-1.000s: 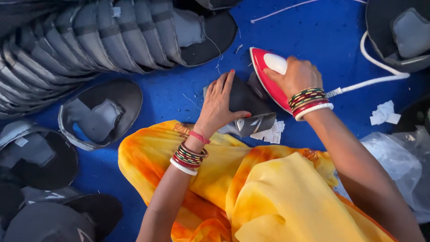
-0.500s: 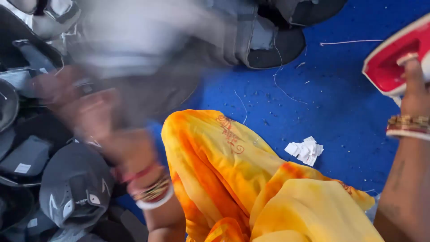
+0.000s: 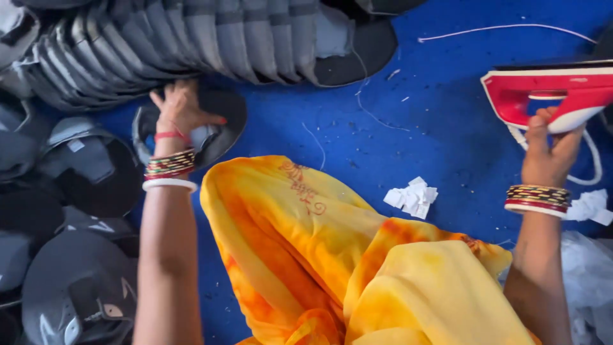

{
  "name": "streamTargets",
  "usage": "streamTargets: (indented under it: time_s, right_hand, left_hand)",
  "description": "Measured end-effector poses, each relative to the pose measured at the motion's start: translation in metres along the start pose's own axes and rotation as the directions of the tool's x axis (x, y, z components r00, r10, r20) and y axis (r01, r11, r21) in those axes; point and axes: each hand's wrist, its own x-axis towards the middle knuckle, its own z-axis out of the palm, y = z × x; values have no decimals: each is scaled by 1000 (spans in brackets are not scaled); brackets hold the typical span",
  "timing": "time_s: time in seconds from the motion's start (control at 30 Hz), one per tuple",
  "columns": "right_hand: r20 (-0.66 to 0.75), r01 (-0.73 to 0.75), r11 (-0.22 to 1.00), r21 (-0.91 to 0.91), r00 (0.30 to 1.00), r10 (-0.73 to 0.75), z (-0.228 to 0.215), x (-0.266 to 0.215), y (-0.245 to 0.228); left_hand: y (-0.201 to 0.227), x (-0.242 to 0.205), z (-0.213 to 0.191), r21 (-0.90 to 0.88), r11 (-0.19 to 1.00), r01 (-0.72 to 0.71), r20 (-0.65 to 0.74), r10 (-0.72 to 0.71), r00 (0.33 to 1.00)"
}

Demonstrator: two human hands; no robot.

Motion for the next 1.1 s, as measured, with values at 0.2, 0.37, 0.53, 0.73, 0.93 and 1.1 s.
streamTargets:
  time_s: [0.2,0.37,0.53,0.73,0.93,1.1]
  right_hand:
    - [-233,11,985,-174,971,-52,26,-73,-88]
    - [-21,181,978,-108,983,-184,60,-111,-133]
    - [350,182,980,82,915,-199,136,-105,-227]
    - [338,425,887,-184,874,-349,189,-110,-200]
    - [506,249,937,-246,857,-96,200,-122,-140]
    - [392,450,729,-516,880,-267,178,-73,-95]
  left_hand:
    - [49,16,-142,-82,987,138,421,-91,903]
    - [163,20,-279,-429,788,441,214,-386,897]
    - [229,30,-244,-695,717,41,-109,-161,981]
    - [305,29,-192,-982,157,102,69,-203,977]
    - [329,69,-246,-828,546,-126,-92,89,992]
    - [353,88,-199,-470,856,-217,279,378,883]
